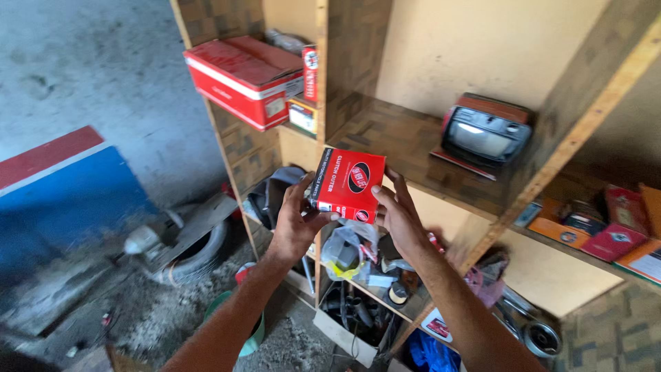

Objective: The person repeatedly picks small boxes of motorcycle parts from a wooden shelf, briefly turns them over in their hands, and places them on a wooden workbench. The person handles items one at a time, including boxes labeled clutch plate and clutch roller, and a small black plastic case.

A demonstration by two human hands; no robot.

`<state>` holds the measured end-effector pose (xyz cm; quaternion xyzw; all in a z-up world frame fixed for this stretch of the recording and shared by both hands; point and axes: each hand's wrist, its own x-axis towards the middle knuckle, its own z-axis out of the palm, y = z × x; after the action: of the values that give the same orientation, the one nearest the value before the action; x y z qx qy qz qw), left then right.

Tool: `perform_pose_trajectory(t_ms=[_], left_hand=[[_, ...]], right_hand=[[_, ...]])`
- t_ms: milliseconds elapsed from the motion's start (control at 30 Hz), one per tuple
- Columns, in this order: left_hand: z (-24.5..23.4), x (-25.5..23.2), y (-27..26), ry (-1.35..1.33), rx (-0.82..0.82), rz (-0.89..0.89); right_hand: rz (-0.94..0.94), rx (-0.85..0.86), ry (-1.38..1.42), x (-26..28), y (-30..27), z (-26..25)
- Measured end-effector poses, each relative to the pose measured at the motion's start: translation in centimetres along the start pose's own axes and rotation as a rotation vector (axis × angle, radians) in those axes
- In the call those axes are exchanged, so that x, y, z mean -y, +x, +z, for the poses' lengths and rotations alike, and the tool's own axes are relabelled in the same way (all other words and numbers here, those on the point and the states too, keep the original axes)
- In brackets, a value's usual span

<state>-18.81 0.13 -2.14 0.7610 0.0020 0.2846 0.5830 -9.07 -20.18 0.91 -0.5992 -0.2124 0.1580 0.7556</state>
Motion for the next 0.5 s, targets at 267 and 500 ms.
perform_pose_trajectory(t_ms=[267, 500], left_hand=[[-7.0, -1.0, -2.4, -0.24, 0.09, -0.05], [-14.1, -3.3, -6.9, -0.152, 0.053, -0.298]], right_hand=[[0.018, 0.091, 0.006, -1.0, -0.3, 6.5], [-0.004, 0.291, 0.009, -2.6, -1.5, 12.8]])
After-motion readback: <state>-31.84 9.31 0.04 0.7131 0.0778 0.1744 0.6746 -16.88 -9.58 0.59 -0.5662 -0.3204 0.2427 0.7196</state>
